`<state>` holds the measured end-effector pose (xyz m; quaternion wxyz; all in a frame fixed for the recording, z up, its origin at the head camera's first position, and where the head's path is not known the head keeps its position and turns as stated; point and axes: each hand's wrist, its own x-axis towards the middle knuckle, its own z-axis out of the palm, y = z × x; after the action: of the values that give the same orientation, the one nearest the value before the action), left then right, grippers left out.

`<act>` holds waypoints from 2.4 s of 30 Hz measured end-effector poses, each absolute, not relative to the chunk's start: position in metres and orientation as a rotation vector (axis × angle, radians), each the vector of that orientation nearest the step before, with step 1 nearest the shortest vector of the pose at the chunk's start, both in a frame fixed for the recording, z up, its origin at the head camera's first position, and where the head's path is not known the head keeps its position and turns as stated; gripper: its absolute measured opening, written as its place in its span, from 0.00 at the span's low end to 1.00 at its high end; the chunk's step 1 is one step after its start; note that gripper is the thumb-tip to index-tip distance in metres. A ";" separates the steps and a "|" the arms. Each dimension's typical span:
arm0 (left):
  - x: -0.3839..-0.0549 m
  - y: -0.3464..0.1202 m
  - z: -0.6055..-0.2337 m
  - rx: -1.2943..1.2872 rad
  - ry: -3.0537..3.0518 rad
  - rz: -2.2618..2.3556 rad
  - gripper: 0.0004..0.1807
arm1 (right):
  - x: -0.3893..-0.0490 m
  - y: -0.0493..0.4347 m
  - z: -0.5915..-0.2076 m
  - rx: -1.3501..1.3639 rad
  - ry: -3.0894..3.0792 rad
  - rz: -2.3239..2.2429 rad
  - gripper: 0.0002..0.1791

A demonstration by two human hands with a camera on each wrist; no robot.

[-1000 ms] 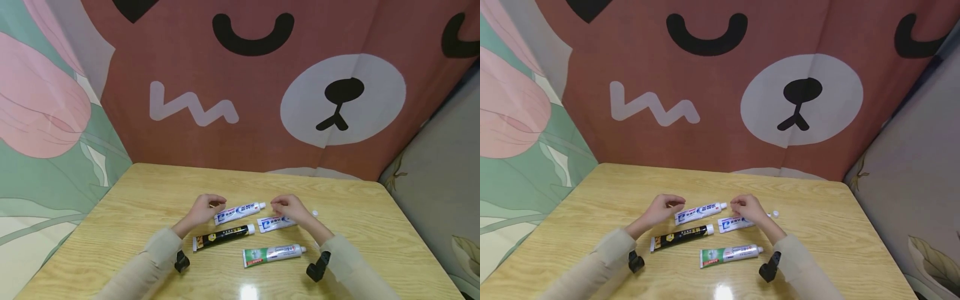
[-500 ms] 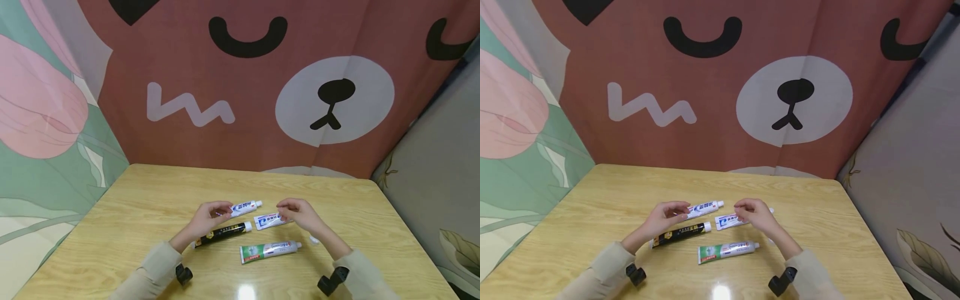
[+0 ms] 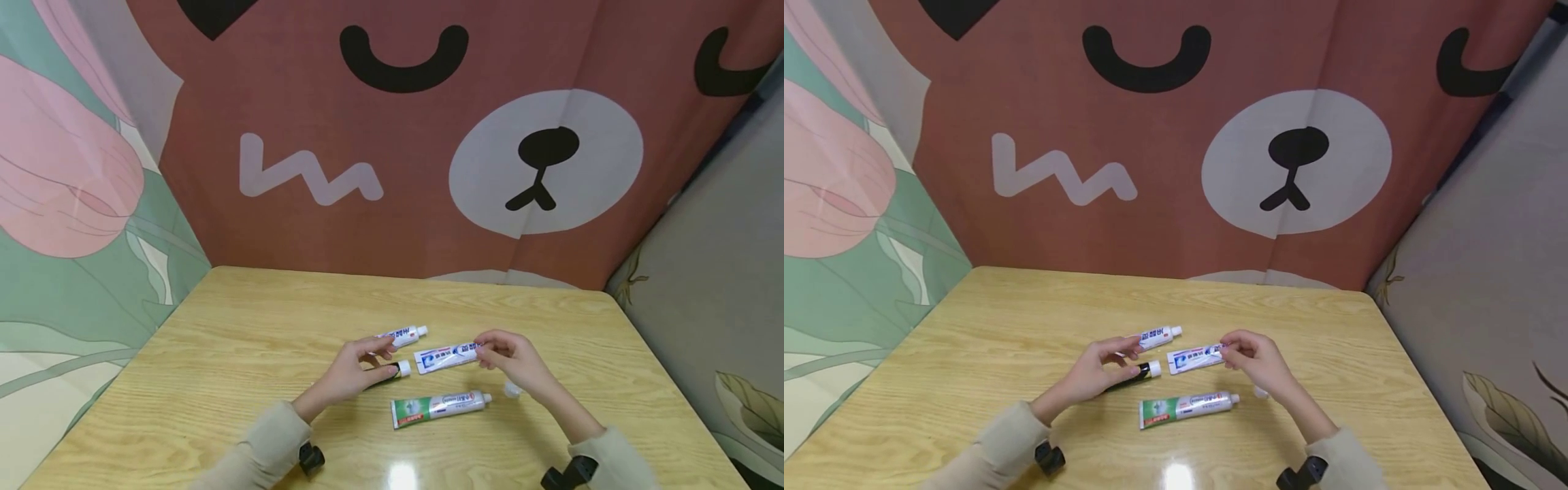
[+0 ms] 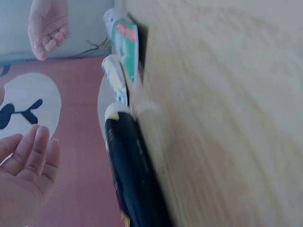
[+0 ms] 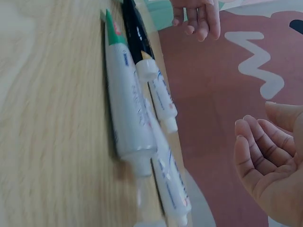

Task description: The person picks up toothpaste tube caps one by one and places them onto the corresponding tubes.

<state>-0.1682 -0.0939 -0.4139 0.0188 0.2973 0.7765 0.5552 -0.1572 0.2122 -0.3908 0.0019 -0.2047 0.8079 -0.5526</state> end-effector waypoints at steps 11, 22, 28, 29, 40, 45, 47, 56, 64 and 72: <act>-0.167 -0.073 -0.420 1.114 2.440 1.563 0.25 | -0.154 0.233 -0.403 -0.658 2.584 -1.723 0.16; -0.165 -0.050 -0.433 1.193 2.575 1.246 0.37 | -0.148 0.252 -0.421 -0.597 2.634 -1.689 0.21; -0.165 -0.044 -0.433 1.152 2.552 1.202 0.35 | -0.149 0.261 -0.427 -0.571 2.676 -1.620 0.21; -0.165 -0.043 -0.433 1.149 2.551 1.193 0.35 | -0.149 0.263 -0.428 -0.569 2.688 -1.602 0.20; -0.168 -0.032 -0.436 1.239 2.527 1.038 0.30 | -0.151 0.282 -0.435 -0.543 2.719 -1.397 0.21; -0.168 -0.028 -0.435 1.224 2.562 0.898 0.39 | -0.155 0.288 -0.441 -0.628 2.619 -1.377 0.24; -0.169 -0.025 -0.435 1.201 2.568 0.832 0.41 | -0.156 0.291 -0.444 -0.678 2.579 -1.387 0.25; -0.169 -0.017 -0.437 1.171 2.576 0.774 0.28 | -0.157 0.295 -0.454 -0.820 2.459 -1.416 0.25; -0.168 -0.013 -0.437 1.073 2.560 0.842 0.23 | -0.160 0.295 -0.453 -0.867 2.439 -1.417 0.23; -0.169 -0.010 -0.439 1.002 2.594 0.806 0.19 | -0.162 0.293 -0.451 -0.779 2.479 -1.367 0.24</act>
<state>-0.1687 -0.0097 -0.4388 0.1229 0.3434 0.8891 0.2764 -0.1623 0.2929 -0.4511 0.1024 -0.2639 0.8399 -0.4631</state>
